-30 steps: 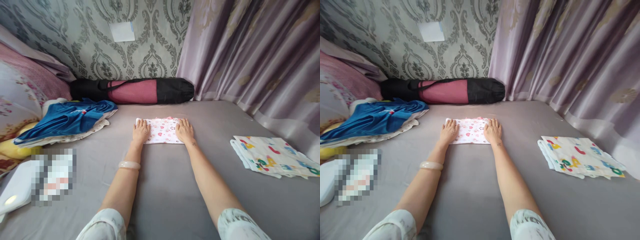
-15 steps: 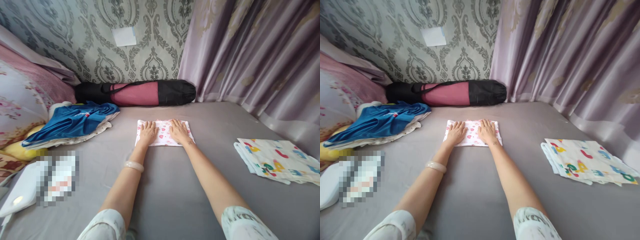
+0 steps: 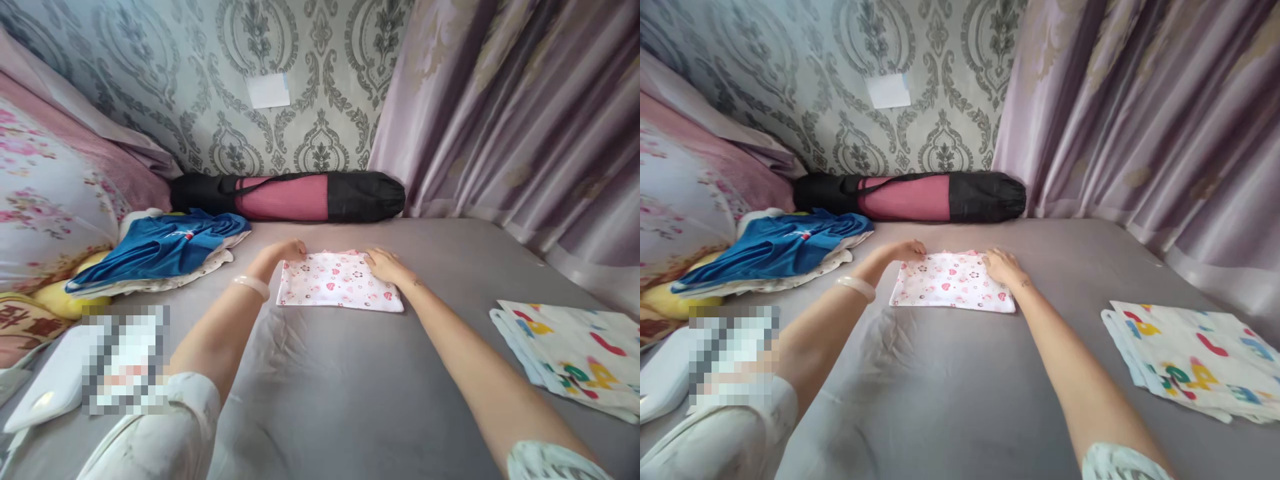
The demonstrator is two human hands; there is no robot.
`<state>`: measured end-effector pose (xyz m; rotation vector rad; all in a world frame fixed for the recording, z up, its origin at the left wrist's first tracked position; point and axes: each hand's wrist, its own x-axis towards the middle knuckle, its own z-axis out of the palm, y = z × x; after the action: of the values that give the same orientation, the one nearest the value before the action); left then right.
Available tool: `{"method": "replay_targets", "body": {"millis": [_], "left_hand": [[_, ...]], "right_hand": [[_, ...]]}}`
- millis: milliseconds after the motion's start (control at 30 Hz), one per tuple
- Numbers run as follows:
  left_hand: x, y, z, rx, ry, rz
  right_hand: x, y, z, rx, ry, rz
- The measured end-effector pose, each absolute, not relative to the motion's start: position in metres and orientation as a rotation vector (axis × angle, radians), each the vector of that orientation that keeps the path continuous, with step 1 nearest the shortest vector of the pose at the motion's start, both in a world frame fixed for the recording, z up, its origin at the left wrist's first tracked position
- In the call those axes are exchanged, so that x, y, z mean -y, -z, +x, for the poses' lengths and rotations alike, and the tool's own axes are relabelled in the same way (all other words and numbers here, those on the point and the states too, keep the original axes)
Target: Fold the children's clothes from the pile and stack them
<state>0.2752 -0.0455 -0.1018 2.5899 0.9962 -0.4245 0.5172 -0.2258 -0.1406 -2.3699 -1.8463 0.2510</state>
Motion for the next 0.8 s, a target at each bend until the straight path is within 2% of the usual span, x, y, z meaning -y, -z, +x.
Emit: {"method": "replay_targets", "body": {"millis": [133, 433, 800], "left_hand": [[0.023, 0.094, 0.278, -0.890, 0.528, 2.525], [0.004, 0.097, 0.285, -0.966, 0.692, 2.281], [0.024, 0.078, 0.277, -0.938, 0.591, 2.458]], "right_hand": [[0.218, 0.132, 0.542, 1.914, -0.389, -2.380], [0.200, 0.111, 0.562, 1.840, -0.875, -2.326], [0.214, 0.097, 0.555, 1.795, -0.837, -2.246]]}}
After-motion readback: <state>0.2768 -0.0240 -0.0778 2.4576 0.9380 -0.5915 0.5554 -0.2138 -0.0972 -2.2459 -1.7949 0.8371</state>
